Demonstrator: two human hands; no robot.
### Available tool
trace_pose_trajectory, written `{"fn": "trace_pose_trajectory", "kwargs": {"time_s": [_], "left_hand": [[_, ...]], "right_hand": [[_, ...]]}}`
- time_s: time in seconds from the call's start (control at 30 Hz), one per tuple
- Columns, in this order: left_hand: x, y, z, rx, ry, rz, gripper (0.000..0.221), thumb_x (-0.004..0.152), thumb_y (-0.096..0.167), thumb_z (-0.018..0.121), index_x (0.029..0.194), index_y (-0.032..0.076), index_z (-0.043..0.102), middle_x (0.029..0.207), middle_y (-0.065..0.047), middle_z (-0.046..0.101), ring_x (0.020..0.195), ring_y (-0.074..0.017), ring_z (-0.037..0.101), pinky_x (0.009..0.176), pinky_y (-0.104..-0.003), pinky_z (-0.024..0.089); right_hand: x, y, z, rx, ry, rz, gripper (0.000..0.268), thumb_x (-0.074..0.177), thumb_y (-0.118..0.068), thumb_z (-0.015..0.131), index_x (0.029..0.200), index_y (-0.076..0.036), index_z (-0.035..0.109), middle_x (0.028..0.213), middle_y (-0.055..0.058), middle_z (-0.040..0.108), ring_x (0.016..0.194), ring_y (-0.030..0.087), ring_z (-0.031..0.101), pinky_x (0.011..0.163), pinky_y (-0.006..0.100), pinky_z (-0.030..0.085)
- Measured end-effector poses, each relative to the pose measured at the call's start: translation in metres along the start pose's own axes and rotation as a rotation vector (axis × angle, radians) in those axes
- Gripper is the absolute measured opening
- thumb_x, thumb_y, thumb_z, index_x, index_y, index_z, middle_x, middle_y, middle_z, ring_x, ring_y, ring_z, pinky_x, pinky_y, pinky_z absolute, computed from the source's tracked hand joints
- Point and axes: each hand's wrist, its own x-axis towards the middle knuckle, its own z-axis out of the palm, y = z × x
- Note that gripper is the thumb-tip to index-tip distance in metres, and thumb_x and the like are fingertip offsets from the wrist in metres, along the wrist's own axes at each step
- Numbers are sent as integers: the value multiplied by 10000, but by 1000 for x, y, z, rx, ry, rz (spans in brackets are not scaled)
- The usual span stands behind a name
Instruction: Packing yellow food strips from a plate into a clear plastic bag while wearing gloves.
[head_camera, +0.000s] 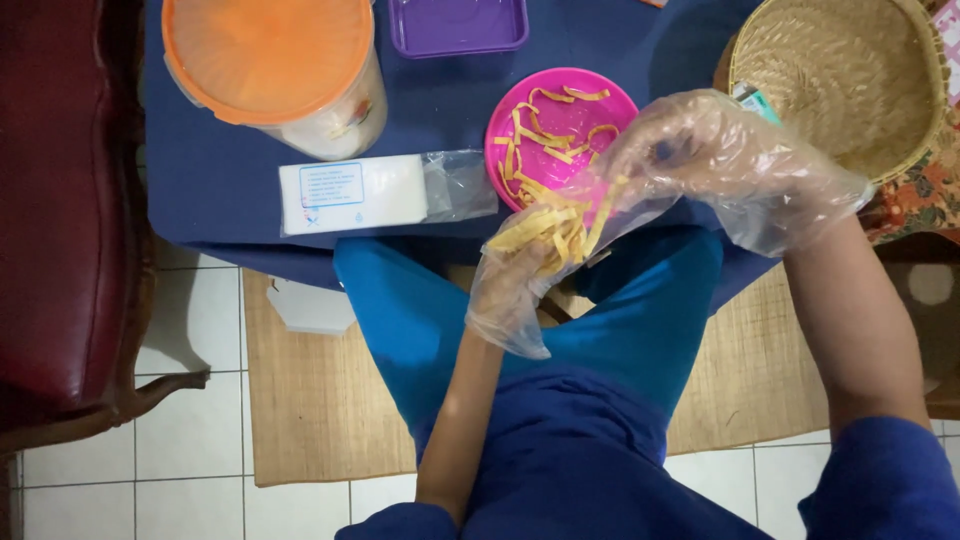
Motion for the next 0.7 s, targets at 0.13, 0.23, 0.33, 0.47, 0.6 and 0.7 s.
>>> {"fn": "trace_pose_trajectory", "kwargs": {"time_s": [0.13,0.23,0.33,0.47,0.6,0.7], "left_hand": [[3,-4,-7,10,-37,46,464,923,58,763,1341,34,563,1323,-193,606,1270,-362,594,1033,-455,552],[3,-6,-9,27,-5,20,592,910,88,762,1431,15,490,1349,-211,598,1269,-355,599,1022,-445,558],[5,-11,-15,-20,52,34,603,894,15,748,1440,20,491,1355,-226,602,1264,-365,601,1030,-470,550],[11,-20,-19,-16,-10,148,528,895,9,748,1380,52,542,1296,-212,621,1193,-354,635,973,-489,579],[12,-23,-16,-18,-70,287,456,917,-15,717,1344,53,573,1225,-214,666,1091,-343,694,907,-520,618],[13,-21,-21,-27,-65,259,439,906,-23,731,1312,75,593,1231,-213,671,1094,-350,694,917,-528,613]], "right_hand": [[0,-1,11,-29,81,72,197,881,-145,710,1041,-39,751,1003,109,790,888,186,791,813,279,667],[-2,3,15,-21,76,47,220,869,-192,714,1043,-63,755,1065,103,784,957,197,791,894,314,662],[-4,5,16,-12,12,19,217,891,-222,694,1046,-86,760,1042,79,793,932,175,799,871,295,657],[-4,5,27,44,122,-3,178,882,-177,714,993,-44,758,968,104,745,866,167,745,767,303,623],[-10,23,33,36,201,-52,187,884,-106,760,1026,17,751,930,143,709,827,156,704,671,340,606],[-6,5,27,34,114,-73,181,938,-155,681,1035,-33,772,961,100,739,873,147,718,698,330,615]]}}
